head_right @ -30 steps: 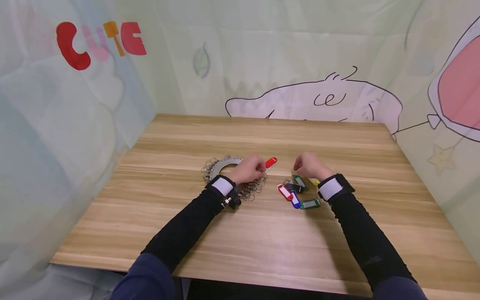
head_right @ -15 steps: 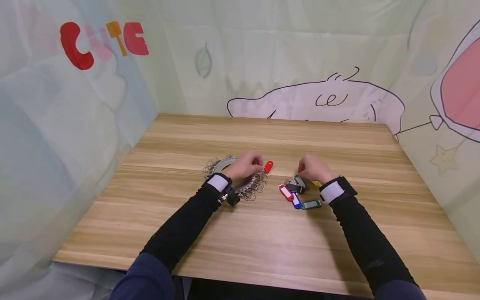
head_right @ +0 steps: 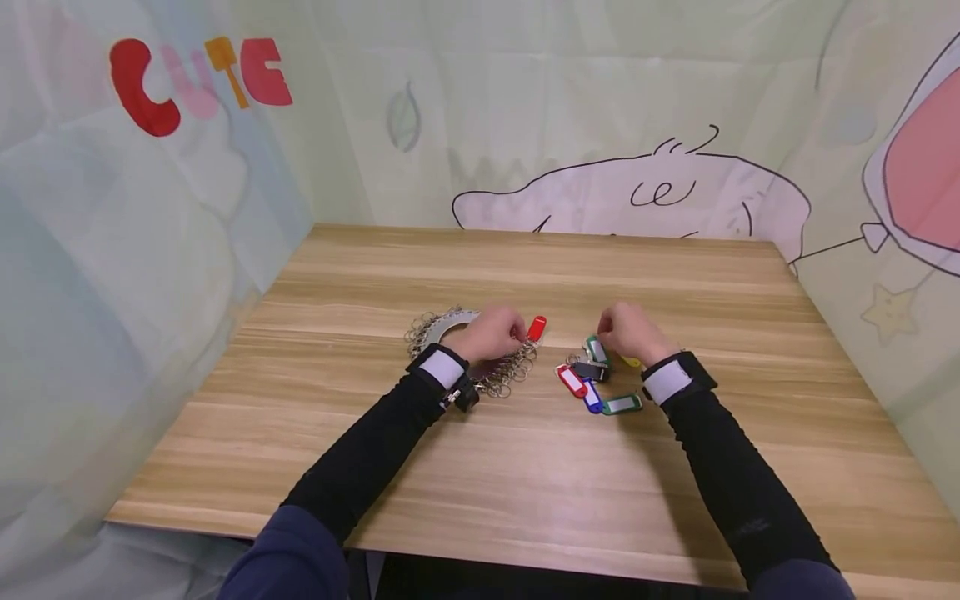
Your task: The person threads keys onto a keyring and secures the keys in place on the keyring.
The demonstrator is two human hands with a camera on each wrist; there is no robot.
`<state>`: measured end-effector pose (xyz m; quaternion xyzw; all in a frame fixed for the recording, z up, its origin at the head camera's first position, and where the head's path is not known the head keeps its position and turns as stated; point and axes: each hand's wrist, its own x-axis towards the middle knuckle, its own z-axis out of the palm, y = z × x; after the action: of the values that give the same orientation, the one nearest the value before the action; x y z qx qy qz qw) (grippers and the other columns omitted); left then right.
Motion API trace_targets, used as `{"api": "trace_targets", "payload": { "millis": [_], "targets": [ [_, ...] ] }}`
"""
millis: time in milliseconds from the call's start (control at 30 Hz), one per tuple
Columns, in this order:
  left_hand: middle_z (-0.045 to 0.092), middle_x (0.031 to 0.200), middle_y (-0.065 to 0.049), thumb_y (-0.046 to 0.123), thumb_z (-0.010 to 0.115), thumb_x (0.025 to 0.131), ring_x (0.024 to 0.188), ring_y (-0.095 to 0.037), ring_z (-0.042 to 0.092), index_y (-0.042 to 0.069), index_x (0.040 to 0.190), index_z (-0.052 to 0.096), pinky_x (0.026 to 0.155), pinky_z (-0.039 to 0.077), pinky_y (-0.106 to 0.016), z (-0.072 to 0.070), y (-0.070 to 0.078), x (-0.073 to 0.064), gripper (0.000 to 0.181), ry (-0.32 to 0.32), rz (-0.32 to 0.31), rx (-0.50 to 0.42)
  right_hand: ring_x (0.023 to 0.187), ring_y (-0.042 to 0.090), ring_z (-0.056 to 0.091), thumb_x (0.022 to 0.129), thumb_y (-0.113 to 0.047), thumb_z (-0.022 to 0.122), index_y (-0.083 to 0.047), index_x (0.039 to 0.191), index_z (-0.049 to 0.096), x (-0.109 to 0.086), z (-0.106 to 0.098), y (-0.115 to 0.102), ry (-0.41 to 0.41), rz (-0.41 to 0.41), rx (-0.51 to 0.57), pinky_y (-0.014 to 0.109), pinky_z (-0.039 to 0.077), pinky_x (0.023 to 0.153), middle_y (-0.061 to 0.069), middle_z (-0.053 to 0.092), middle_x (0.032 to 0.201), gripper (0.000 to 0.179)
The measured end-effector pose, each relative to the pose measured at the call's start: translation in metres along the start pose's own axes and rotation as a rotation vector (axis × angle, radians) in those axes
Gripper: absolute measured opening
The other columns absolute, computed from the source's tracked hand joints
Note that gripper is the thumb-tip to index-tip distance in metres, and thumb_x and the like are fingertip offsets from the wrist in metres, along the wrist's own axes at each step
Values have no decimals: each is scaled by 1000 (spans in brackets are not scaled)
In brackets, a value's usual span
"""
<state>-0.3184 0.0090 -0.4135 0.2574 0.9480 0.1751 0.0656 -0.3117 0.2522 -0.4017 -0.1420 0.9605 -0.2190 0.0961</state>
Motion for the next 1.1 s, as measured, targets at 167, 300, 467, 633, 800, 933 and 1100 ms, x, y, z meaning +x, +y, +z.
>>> {"api": "trace_targets", "payload": {
  "millis": [167, 300, 467, 633, 800, 933, 1100],
  "targets": [
    [60, 69, 3, 12, 67, 79, 65, -13, 53, 10, 73, 69, 56, 41, -24, 0, 5, 0, 7, -61, 6, 98, 74, 23, 57, 89, -7, 62, 5, 93, 67, 0, -1, 0, 25, 4, 5, 30, 47, 63, 18, 65, 86, 14],
    [66, 79, 0, 9, 66, 79, 71, -15, 56, 10, 79, 71, 59, 43, -25, 1, 5, 1, 5, -67, 19, 81, 75, 24, 58, 90, -8, 61, 6, 93, 67, 0, -2, 0, 51, 4, 10, 31, 47, 64, 19, 66, 87, 15],
    [64, 81, -3, 5, 62, 82, 73, -16, 54, 7, 81, 69, 62, 42, -25, 3, 3, 2, 7, -46, 8, 21, 74, 24, 58, 89, -9, 61, 5, 92, 67, 0, -3, -1, 85, -13, 6, 30, 47, 63, 19, 67, 89, 15],
    [48, 63, 3, 9, 63, 82, 61, -13, 47, 12, 63, 53, 54, 36, -23, 3, 3, 3, 22, -50, -50, 16, 74, 24, 57, 89, -9, 60, 4, 91, 67, -1, -3, 0, 99, -27, 16, 28, 45, 62, 20, 67, 90, 15],
    [37, 55, 7, 9, 65, 77, 55, -11, 41, 17, 53, 40, 49, 32, -21, 3, 4, 4, 36, -86, -34, 30, 76, 25, 57, 89, -9, 60, 4, 90, 67, 0, -3, 0, 120, -32, 28, 28, 44, 62, 20, 67, 90, 14],
    [42, 59, 5, -2, 60, 76, 59, -12, 43, 15, 57, 45, 52, 32, -20, 2, 1, 5, 29, -87, 10, -19, 75, 24, 57, 89, -9, 61, 3, 89, 67, -1, -2, -1, 126, -35, 34, 27, 43, 61, 19, 67, 90, 13],
    [55, 79, -2, -5, 59, 79, 75, -15, 50, 7, 76, 58, 65, 39, -20, 0, -4, 3, 12, -68, 33, -164, 75, 24, 56, 89, -9, 61, 3, 89, 67, -1, -1, -4, 136, -38, 43, 27, 43, 60, 18, 66, 88, 13]
  ]
}}
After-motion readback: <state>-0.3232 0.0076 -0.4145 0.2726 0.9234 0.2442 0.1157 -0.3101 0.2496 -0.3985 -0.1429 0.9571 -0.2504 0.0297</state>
